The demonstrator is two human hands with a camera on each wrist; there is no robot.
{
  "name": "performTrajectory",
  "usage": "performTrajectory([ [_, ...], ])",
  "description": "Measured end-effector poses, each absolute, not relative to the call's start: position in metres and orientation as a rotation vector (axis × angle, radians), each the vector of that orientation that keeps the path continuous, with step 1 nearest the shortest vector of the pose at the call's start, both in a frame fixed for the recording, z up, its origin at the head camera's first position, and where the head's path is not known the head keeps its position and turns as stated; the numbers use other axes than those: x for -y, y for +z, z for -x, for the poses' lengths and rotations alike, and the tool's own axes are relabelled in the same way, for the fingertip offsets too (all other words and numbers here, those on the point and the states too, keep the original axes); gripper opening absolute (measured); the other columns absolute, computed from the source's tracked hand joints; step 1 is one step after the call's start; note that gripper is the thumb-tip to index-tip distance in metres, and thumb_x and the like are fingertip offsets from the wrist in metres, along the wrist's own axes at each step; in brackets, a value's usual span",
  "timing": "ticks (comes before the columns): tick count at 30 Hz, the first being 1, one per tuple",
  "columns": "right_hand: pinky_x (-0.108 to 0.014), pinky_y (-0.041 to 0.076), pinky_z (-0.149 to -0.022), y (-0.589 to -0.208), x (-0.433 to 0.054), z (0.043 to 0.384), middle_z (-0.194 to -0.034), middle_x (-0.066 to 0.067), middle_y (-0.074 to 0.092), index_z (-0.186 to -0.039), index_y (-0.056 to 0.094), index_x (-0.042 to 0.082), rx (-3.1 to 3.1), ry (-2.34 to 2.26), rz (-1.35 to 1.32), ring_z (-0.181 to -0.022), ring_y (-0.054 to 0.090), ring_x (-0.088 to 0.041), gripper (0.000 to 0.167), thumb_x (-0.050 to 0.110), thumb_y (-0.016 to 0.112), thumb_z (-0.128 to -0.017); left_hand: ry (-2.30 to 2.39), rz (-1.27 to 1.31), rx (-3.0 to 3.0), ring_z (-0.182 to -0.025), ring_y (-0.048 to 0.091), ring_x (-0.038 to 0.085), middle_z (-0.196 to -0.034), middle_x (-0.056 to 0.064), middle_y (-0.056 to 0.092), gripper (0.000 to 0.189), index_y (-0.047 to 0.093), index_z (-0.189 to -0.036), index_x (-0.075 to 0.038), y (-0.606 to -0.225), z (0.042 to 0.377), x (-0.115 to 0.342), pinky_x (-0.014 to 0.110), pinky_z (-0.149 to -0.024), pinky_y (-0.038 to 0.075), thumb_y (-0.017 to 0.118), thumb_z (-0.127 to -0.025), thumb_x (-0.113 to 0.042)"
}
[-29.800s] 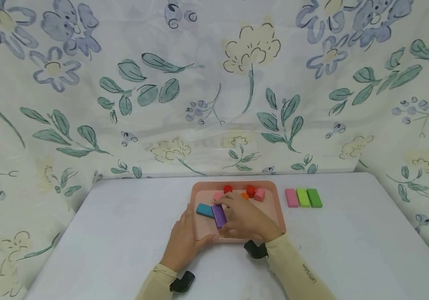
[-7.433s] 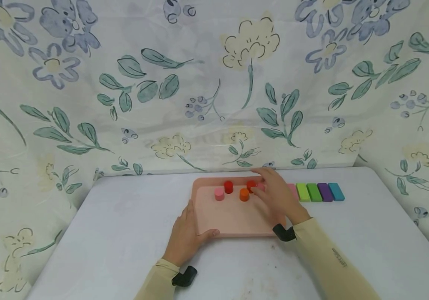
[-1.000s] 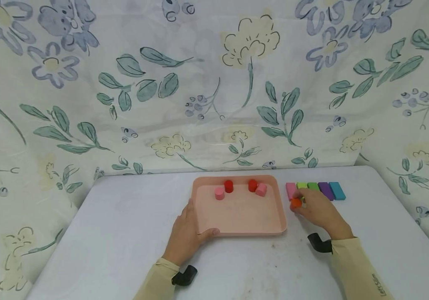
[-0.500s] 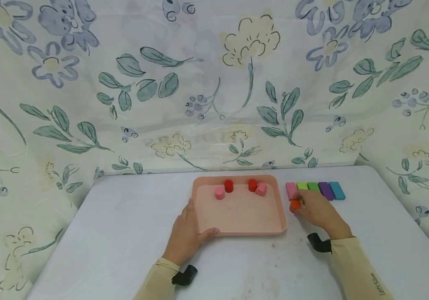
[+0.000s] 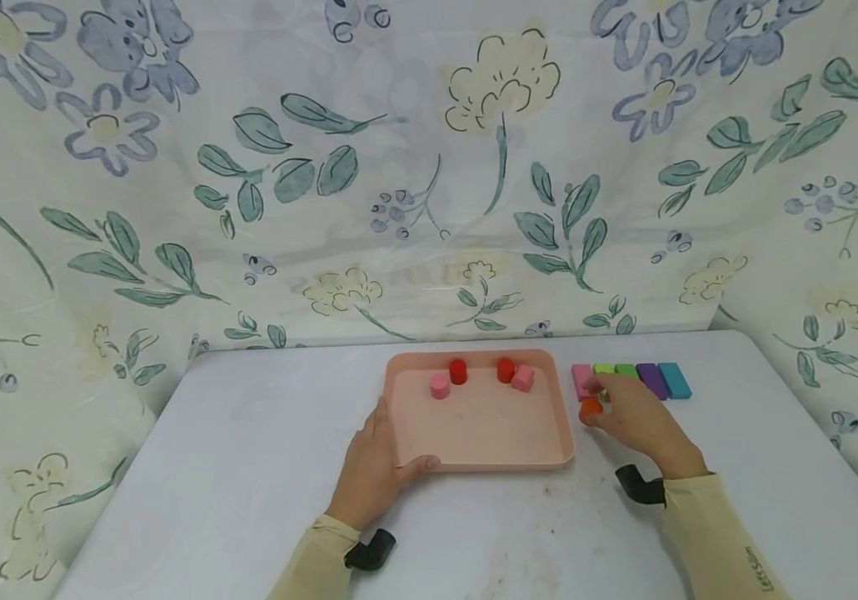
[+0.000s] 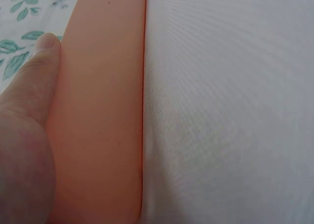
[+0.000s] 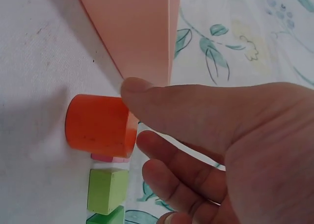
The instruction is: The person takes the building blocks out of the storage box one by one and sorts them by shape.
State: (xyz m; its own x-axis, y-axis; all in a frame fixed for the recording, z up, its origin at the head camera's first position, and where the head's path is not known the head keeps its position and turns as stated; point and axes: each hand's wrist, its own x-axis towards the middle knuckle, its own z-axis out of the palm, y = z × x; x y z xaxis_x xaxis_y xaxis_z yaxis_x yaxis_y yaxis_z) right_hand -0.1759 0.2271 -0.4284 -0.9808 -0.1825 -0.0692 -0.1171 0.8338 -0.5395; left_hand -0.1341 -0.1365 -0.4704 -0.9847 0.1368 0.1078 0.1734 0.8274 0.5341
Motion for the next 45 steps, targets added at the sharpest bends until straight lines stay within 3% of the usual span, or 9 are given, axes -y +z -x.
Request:
performTrajectory([
  [14, -0.048, 0.057, -0.089, -0.429, -0.214, 0.176, -0.117, -0.016, 0.066, -0.133, 0.06, 0.0, -2.934, -0.948, 0.219, -0.106, 0.061, -0.033, 0.046, 0.018, 0.074, -0.092, -0.846, 0.246, 2.949, -0.131, 0.046, 0.045, -0.153, 0.028, 0.037, 0.117, 0.018, -0.156, 0.008, -0.471, 0.135, 0.137, 0.061, -0.112, 0.033, 0.08, -0.08, -0.055],
  [28, -0.048, 0.056, -0.089, -0.425, -0.19, 0.173, -0.123, -0.019, 0.064, -0.132, 0.058, -0.002, -3.003, -1.039, 0.202, -0.102, 0.059, -0.032, 0.045, 0.019, 0.072, -0.094, -0.878, 0.258, 2.931, -0.129, 0.047, 0.044, -0.152, 0.027, 0.039, 0.117, 0.018, -0.155, 0.008, -0.469, 0.135, 0.138, 0.06, -0.111, 0.035, 0.08, -0.079, -0.054],
  [35, -0.047, 0.056, -0.086, -0.419, -0.181, 0.18, -0.121, -0.019, 0.065, -0.13, 0.059, -0.004, -3.067, -0.998, 0.296, -0.102, 0.059, -0.033, 0.048, 0.029, 0.069, -0.096, -0.872, 0.259, 2.928, -0.13, 0.046, 0.046, -0.151, 0.029, 0.039, 0.116, 0.019, -0.155, 0.01, -0.47, 0.134, 0.137, 0.062, -0.111, 0.032, 0.081, -0.079, -0.054],
  [45, -0.048, 0.055, -0.089, -0.413, -0.161, 0.2, -0.119, -0.021, 0.065, -0.128, 0.06, -0.004, -3.056, -1.014, 0.169, -0.101, 0.061, -0.035, 0.038, 0.02, 0.064, -0.098, -0.866, 0.252, 2.932, -0.128, 0.048, 0.044, -0.151, 0.028, 0.04, 0.116, 0.019, -0.155, 0.009, -0.469, 0.133, 0.136, 0.059, -0.111, 0.035, 0.081, -0.079, -0.052],
])
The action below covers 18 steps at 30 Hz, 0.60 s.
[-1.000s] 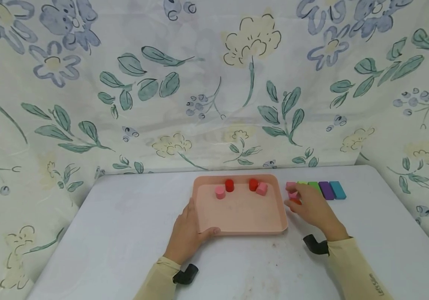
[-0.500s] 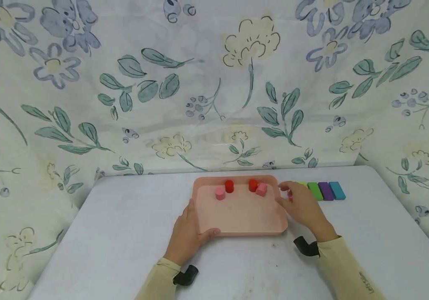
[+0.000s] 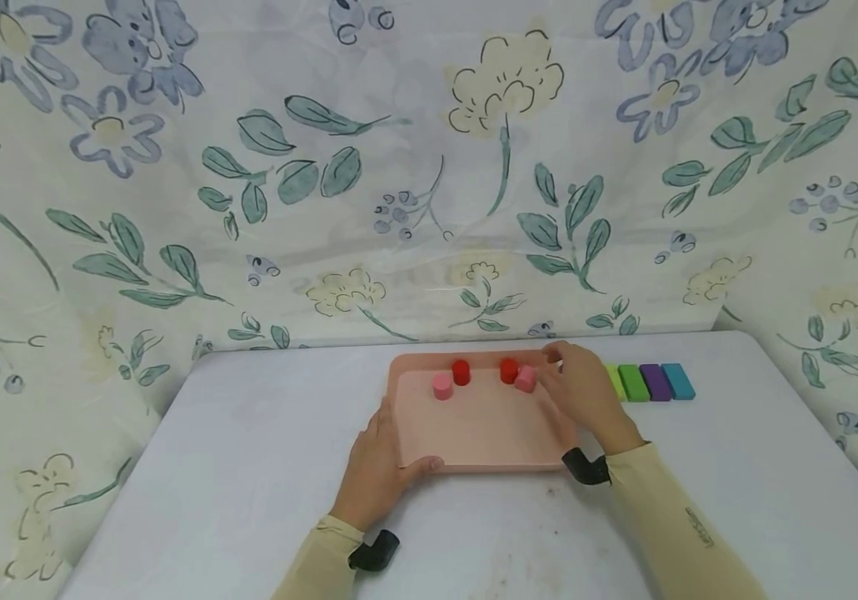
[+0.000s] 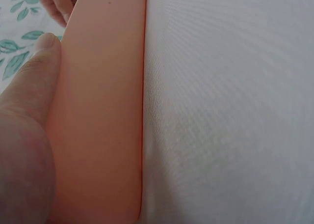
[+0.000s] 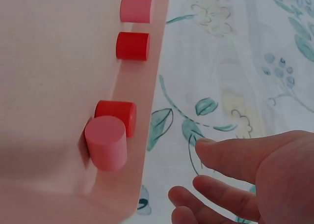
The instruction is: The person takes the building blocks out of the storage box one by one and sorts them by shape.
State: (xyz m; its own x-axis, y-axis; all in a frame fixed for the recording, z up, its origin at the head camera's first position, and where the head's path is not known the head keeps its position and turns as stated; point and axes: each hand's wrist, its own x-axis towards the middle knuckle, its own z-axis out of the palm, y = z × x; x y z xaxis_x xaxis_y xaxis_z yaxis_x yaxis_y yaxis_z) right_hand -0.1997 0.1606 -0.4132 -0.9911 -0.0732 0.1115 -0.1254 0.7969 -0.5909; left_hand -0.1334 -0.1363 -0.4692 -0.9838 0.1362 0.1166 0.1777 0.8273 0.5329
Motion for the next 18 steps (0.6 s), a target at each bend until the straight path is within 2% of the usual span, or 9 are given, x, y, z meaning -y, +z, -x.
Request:
performTrajectory([
  [8, -0.047, 0.053, -0.095, -0.406, -0.144, 0.21, -0.121, -0.021, 0.064, -0.13, 0.058, -0.002, 2.97, 1.017, -0.004, -0.104, 0.06, -0.035, 0.041, 0.024, 0.062, -0.099, -0.881, 0.241, 2.928, -0.126, 0.049, 0.044, -0.151, 0.026, 0.04, 0.117, 0.019, -0.155, 0.007, -0.469, 0.133, 0.137, 0.058, -0.108, 0.039, 0.082, -0.078, -0.054],
  [14, -0.042, 0.057, -0.088, -0.403, -0.134, 0.217, -0.115, -0.018, 0.066, -0.132, 0.056, -0.001, 3.055, 1.001, 0.11, -0.097, 0.061, -0.032, 0.042, 0.026, 0.061, -0.1, -0.88, 0.246, 2.92, -0.124, 0.049, 0.043, -0.149, 0.026, 0.042, 0.117, 0.019, -0.156, 0.007, -0.47, 0.133, 0.137, 0.058, -0.107, 0.04, 0.082, -0.078, -0.053],
  [18, -0.042, 0.055, -0.09, -0.408, -0.13, 0.222, -0.115, -0.018, 0.065, -0.132, 0.055, -0.002, 3.073, 1.067, 0.138, -0.098, 0.059, -0.031, 0.041, 0.021, 0.06, -0.099, -0.882, 0.238, 2.924, -0.126, 0.048, 0.043, -0.15, 0.026, 0.041, 0.117, 0.019, -0.156, 0.007, -0.47, 0.132, 0.137, 0.058, -0.108, 0.039, 0.082, -0.078, -0.052],
])
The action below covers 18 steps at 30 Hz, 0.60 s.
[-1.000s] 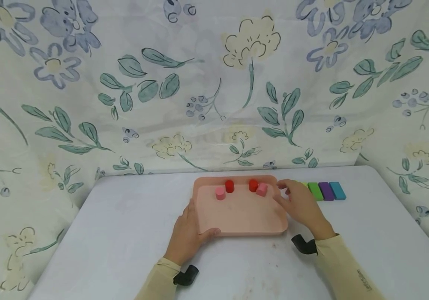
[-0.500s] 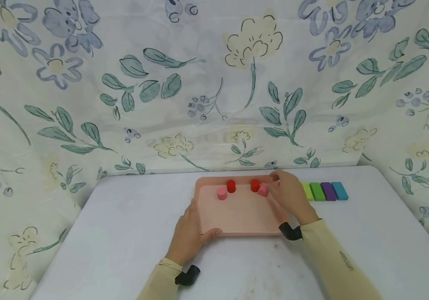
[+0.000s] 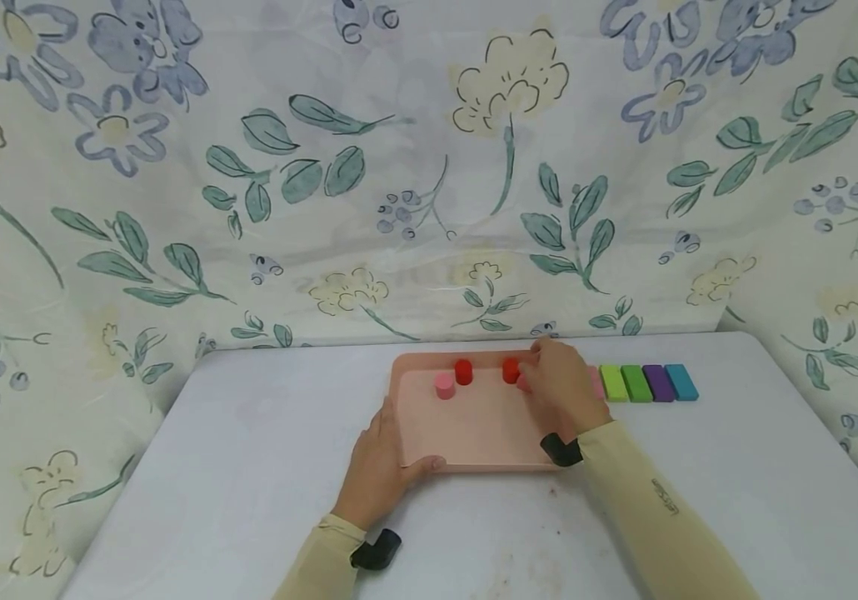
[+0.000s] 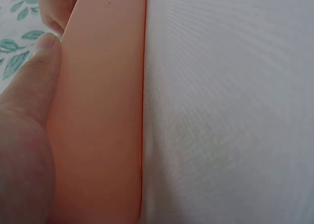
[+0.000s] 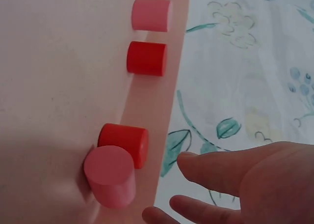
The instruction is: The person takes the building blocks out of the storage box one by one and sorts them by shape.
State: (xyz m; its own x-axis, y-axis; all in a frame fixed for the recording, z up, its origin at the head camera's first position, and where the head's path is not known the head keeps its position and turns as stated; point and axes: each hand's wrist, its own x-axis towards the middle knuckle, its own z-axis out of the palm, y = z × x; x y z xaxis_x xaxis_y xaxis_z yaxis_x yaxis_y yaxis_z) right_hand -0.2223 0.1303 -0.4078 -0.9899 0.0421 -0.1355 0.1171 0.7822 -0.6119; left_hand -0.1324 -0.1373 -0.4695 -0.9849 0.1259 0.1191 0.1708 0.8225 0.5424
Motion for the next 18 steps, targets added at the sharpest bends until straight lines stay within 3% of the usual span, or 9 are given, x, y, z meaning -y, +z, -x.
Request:
performTrajectory([
  [3, -0.042, 0.053, -0.09, -0.414, -0.129, 0.223, -0.116, -0.017, 0.062, -0.131, 0.053, -0.002, -2.8, -1.049, -0.16, -0.101, 0.056, -0.031, 0.039, 0.019, 0.059, -0.098, -0.882, 0.232, 2.93, -0.126, 0.048, 0.044, -0.151, 0.026, 0.04, 0.117, 0.019, -0.156, 0.007, -0.47, 0.133, 0.137, 0.058, -0.109, 0.038, 0.082, -0.078, -0.053],
  [10, -0.034, 0.05, -0.073, -0.425, -0.128, 0.221, -0.097, -0.015, 0.06, -0.116, 0.056, -0.002, -2.901, -0.896, -0.063, -0.088, 0.057, -0.029, 0.025, 0.016, 0.057, -0.098, -0.883, 0.252, 2.928, -0.128, 0.047, 0.043, -0.152, 0.026, 0.039, 0.116, 0.018, -0.156, 0.007, -0.468, 0.133, 0.137, 0.059, -0.111, 0.035, 0.081, -0.079, -0.053],
  [18, -0.035, 0.049, -0.073, -0.43, -0.123, 0.223, -0.09, -0.012, 0.062, -0.111, 0.062, 0.001, -2.882, -0.846, -0.082, -0.086, 0.058, -0.03, 0.023, 0.021, 0.061, -0.098, -0.878, 0.248, 2.939, -0.129, 0.046, 0.042, -0.152, 0.025, 0.039, 0.116, 0.018, -0.156, 0.006, -0.468, 0.132, 0.137, 0.06, -0.112, 0.034, 0.081, -0.078, -0.054],
])
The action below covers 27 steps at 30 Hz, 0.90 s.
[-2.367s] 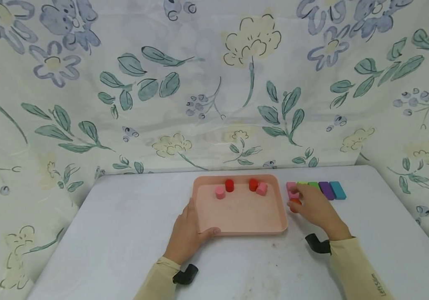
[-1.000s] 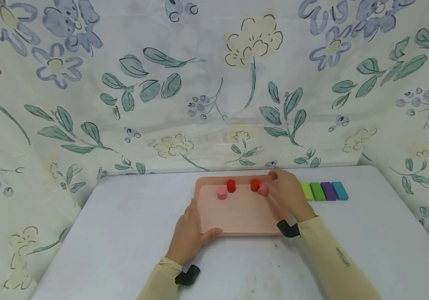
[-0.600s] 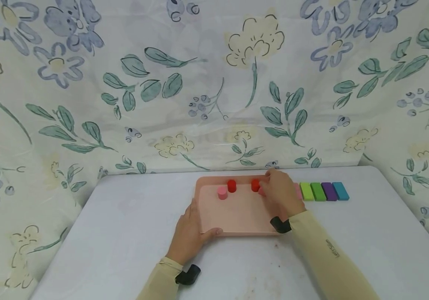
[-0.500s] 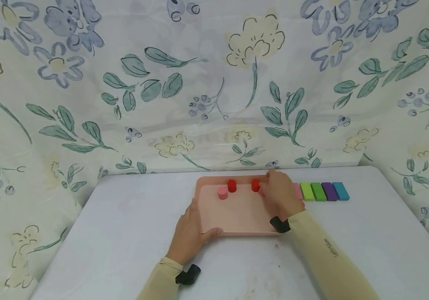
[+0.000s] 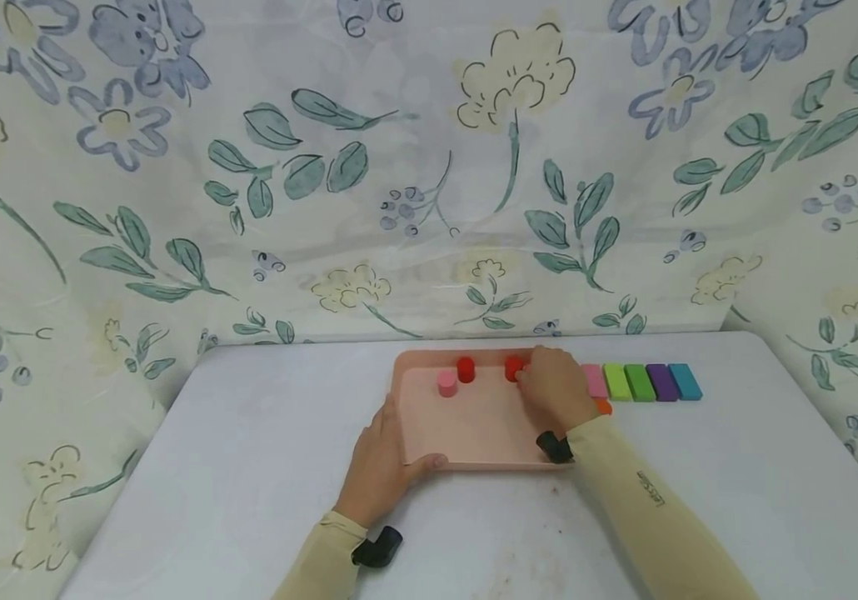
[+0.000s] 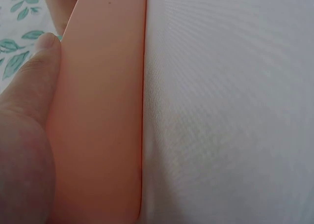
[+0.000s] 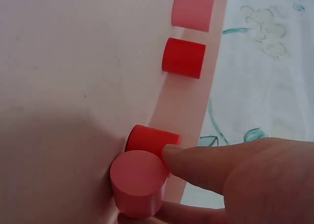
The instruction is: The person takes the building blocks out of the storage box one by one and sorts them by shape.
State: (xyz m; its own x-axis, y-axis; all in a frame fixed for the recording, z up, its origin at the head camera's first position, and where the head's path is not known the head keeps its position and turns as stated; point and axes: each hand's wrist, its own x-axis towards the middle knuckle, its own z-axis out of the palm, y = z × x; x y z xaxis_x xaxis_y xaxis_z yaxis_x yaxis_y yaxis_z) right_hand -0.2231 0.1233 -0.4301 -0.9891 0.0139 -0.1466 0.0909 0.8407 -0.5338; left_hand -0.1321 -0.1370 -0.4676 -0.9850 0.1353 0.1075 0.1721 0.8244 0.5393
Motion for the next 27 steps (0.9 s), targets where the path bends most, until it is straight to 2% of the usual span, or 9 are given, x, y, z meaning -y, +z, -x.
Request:
performTrajectory([
  [9, -0.038, 0.052, -0.079, -0.432, -0.114, 0.227, -0.092, -0.012, 0.064, -0.111, 0.068, 0.001, -2.921, -0.572, -0.084, -0.086, 0.058, -0.03, 0.03, 0.025, 0.071, -0.094, -0.885, 0.263, 2.91, -0.128, 0.047, 0.042, -0.152, 0.025, 0.04, 0.117, 0.018, -0.156, 0.006, -0.47, 0.132, 0.138, 0.057, -0.112, 0.035, 0.082, -0.077, -0.053],
  [16, -0.043, 0.053, -0.087, -0.429, -0.111, 0.227, -0.099, -0.014, 0.067, -0.113, 0.071, -0.001, -2.935, -0.459, -0.04, -0.089, 0.057, -0.031, 0.035, 0.03, 0.07, -0.095, -0.898, 0.239, 2.927, -0.13, 0.046, 0.041, -0.154, 0.023, 0.038, 0.119, 0.017, -0.157, 0.004, -0.47, 0.133, 0.137, 0.058, -0.113, 0.033, 0.082, -0.077, -0.055],
  [27, -0.036, 0.05, -0.077, -0.429, -0.12, 0.226, -0.091, -0.01, 0.062, -0.111, 0.066, 0.003, -2.9, -0.634, -0.021, -0.085, 0.057, -0.028, 0.026, 0.022, 0.07, -0.094, -0.872, 0.262, 2.92, -0.13, 0.046, 0.043, -0.153, 0.026, 0.038, 0.117, 0.017, -0.156, 0.007, -0.468, 0.132, 0.138, 0.06, -0.112, 0.033, 0.08, -0.079, -0.055],
])
